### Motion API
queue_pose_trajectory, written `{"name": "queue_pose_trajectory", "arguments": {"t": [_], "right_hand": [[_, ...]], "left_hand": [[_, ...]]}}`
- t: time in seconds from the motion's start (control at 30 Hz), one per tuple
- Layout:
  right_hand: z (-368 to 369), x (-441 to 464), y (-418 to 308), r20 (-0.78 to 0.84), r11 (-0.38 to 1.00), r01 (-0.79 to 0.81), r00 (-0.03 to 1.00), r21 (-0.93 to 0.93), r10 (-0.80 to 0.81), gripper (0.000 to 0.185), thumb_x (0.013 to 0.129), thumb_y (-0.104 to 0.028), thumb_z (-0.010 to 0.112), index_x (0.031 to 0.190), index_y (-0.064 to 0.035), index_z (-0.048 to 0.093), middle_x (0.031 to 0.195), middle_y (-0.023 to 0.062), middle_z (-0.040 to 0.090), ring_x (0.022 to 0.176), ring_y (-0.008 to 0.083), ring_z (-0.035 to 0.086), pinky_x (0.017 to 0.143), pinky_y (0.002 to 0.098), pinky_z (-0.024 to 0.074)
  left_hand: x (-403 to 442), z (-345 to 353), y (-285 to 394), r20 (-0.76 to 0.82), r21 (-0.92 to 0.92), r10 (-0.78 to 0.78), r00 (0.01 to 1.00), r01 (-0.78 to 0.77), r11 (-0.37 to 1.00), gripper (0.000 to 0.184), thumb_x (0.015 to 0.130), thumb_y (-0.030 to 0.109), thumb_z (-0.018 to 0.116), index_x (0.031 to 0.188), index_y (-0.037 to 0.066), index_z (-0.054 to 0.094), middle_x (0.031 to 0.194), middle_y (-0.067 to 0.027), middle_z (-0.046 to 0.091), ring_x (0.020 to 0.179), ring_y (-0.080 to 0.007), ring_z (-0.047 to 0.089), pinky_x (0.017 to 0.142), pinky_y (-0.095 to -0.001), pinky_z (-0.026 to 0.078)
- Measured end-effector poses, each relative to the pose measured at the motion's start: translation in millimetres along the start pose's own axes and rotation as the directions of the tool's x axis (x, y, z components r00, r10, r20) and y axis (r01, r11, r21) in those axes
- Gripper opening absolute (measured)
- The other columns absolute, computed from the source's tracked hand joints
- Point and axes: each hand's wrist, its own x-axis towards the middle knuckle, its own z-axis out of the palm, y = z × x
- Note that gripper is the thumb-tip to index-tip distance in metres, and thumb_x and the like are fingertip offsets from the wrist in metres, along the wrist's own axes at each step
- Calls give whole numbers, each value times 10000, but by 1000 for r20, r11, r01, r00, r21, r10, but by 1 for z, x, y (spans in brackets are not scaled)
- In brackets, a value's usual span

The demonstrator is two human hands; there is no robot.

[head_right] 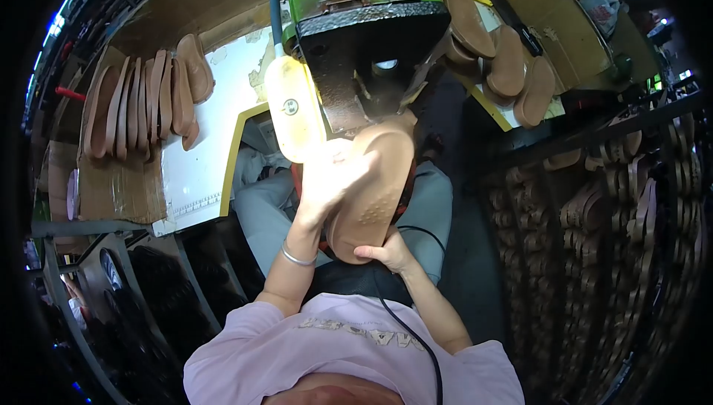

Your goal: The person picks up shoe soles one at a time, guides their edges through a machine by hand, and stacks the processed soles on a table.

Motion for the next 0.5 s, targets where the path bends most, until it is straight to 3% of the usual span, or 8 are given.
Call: {"name": "queue_pose_trajectory", "arguments": {"t": [0.2,0.33,0.4,0.5], "right_hand": [[-24,-30,-1,-135,988,-74,989,-136,56,393,664,-47,721,1012,76,586,980,129,633,881,176,605,803,275,474],[-55,-49,-13,-398,992,68,911,-110,-106,404,645,-31,724,1009,61,575,960,121,628,861,163,604,787,275,480],[-71,-49,-26,-463,961,248,842,-125,-278,377,652,-19,711,990,47,557,941,101,620,838,164,601,780,267,477],[-95,-38,-55,-535,900,398,728,-178,-428,358,673,-19,689,998,25,544,963,97,605,877,160,575,825,275,447]], "left_hand": [[-16,-3,-26,1,-172,-188,982,185,968,175,757,52,697,889,-29,616,785,-31,624,696,-69,565,646,-188,469],[-22,-6,-44,16,-246,-164,986,163,955,217,754,-15,669,956,-48,595,876,-72,636,779,-95,594,722,-207,487],[-22,-5,-44,60,-401,-156,986,167,901,298,750,-56,650,1035,-61,562,950,-97,625,821,-109,595,738,-222,494],[-17,1,-39,64,-416,-176,982,187,890,350,750,-53,650,1082,-64,537,979,-98,615,843,-110,589,747,-223,491]]}}
